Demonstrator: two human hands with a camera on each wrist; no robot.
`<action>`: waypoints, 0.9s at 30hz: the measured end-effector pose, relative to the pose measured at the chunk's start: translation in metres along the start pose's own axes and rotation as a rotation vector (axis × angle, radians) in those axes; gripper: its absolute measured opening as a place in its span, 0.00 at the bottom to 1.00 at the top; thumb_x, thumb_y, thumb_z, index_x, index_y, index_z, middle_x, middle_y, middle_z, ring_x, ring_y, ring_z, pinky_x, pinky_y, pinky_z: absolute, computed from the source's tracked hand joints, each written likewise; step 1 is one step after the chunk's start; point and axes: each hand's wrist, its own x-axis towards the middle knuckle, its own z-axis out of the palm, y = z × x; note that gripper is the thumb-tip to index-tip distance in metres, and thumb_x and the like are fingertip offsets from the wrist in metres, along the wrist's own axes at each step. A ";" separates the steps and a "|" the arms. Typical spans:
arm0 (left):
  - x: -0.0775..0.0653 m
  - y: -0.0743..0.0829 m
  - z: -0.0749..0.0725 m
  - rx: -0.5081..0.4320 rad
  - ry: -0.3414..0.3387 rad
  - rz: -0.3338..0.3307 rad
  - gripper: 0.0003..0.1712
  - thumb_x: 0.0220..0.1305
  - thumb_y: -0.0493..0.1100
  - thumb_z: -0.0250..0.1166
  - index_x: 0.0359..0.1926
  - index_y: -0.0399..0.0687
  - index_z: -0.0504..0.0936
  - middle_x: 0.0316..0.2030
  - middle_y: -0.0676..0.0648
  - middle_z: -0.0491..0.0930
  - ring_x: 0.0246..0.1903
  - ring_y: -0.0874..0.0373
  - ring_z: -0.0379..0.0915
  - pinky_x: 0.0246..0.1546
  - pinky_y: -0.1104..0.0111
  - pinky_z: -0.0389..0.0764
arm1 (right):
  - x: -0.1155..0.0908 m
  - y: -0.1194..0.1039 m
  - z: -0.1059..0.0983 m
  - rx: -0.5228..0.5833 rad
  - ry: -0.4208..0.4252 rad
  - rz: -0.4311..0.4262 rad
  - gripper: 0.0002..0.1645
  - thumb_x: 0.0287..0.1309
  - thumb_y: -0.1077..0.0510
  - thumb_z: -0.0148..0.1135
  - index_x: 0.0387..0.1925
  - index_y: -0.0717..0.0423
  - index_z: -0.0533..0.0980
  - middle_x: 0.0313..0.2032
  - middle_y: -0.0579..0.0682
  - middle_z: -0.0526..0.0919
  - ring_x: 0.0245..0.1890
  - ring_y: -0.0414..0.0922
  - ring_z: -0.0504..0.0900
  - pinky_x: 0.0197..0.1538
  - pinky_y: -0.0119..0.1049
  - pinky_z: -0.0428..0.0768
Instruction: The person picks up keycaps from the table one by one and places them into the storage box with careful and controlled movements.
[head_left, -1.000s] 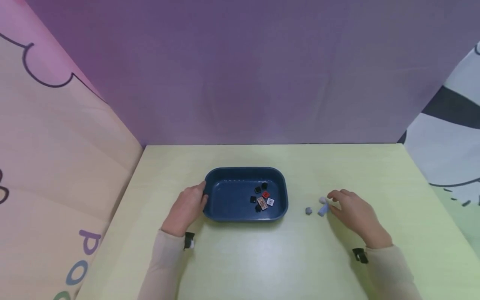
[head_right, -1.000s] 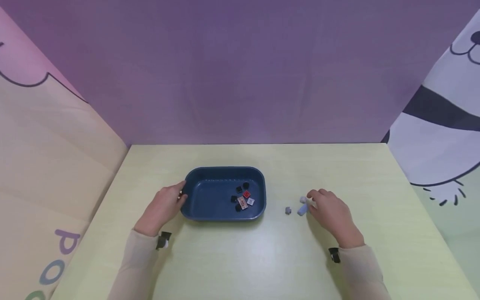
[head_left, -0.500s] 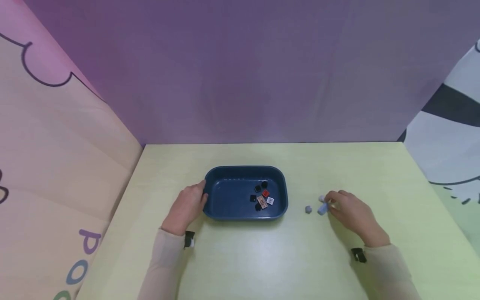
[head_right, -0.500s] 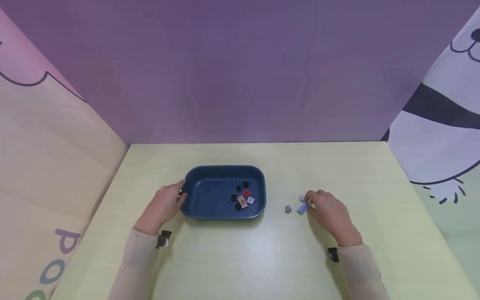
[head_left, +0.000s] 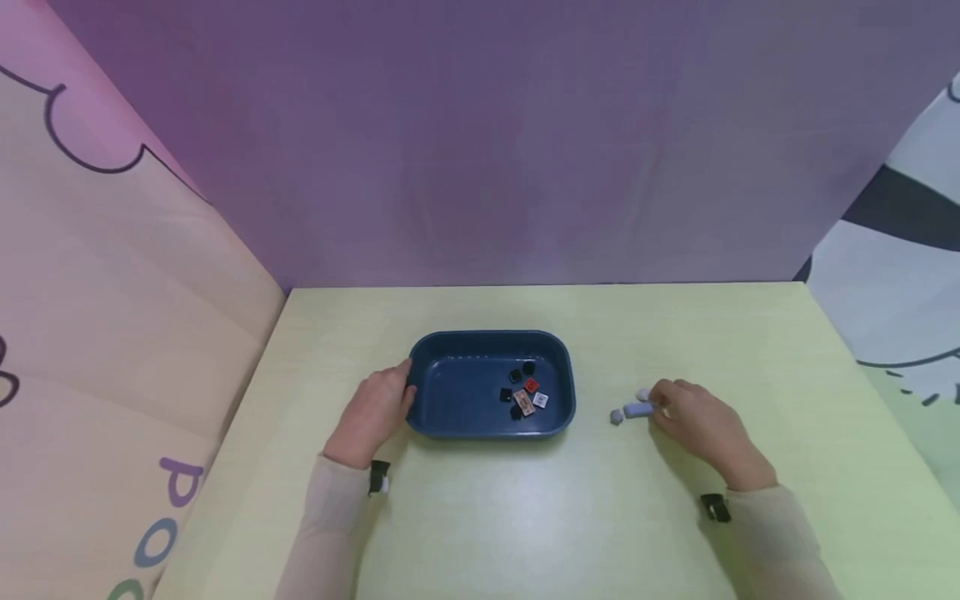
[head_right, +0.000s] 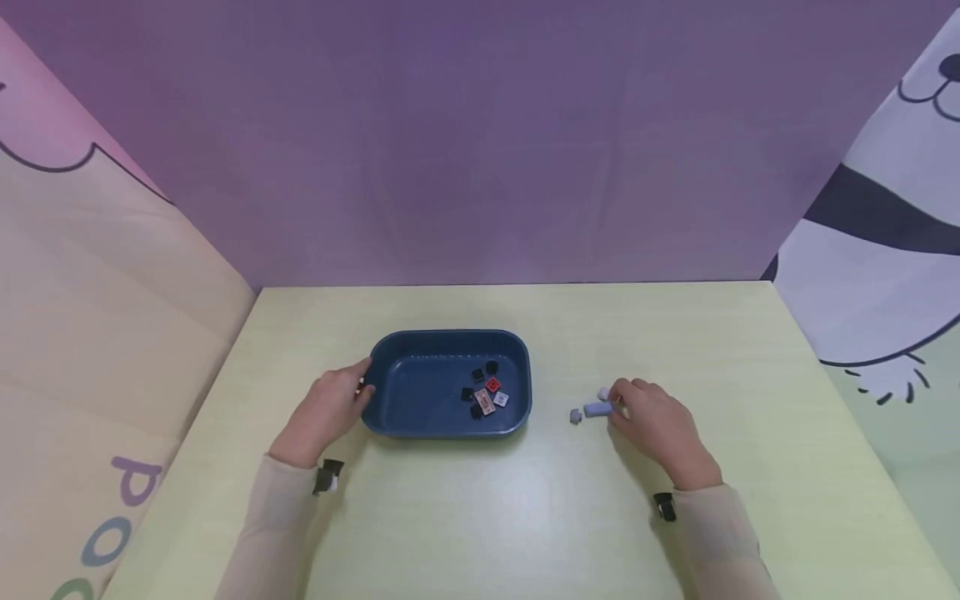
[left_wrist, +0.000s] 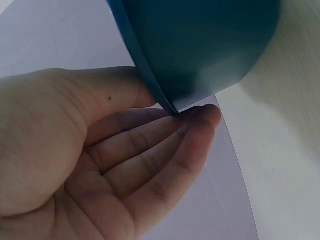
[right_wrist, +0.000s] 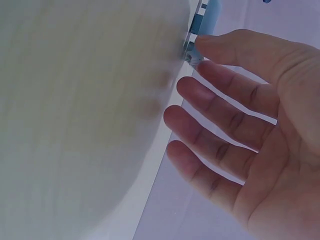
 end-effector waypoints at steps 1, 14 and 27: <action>0.000 0.000 0.000 -0.003 -0.002 -0.003 0.27 0.70 0.35 0.63 0.64 0.24 0.70 0.54 0.27 0.78 0.53 0.36 0.78 0.52 0.50 0.81 | 0.000 0.000 0.000 0.002 0.000 0.001 0.11 0.55 0.62 0.71 0.40 0.58 0.80 0.35 0.51 0.84 0.33 0.51 0.83 0.34 0.48 0.84; -0.001 -0.001 0.000 -0.017 0.009 -0.003 0.26 0.69 0.35 0.63 0.64 0.24 0.70 0.55 0.27 0.77 0.53 0.37 0.78 0.52 0.50 0.82 | 0.004 -0.001 0.003 -0.002 -0.008 -0.023 0.11 0.54 0.62 0.72 0.41 0.55 0.82 0.33 0.49 0.82 0.31 0.48 0.81 0.30 0.44 0.83; 0.000 -0.001 0.001 -0.022 -0.001 -0.017 0.27 0.69 0.35 0.63 0.65 0.24 0.70 0.55 0.28 0.77 0.54 0.37 0.77 0.52 0.51 0.81 | 0.004 -0.004 0.001 0.022 0.006 -0.034 0.11 0.56 0.60 0.71 0.42 0.55 0.83 0.34 0.48 0.82 0.32 0.48 0.81 0.32 0.45 0.83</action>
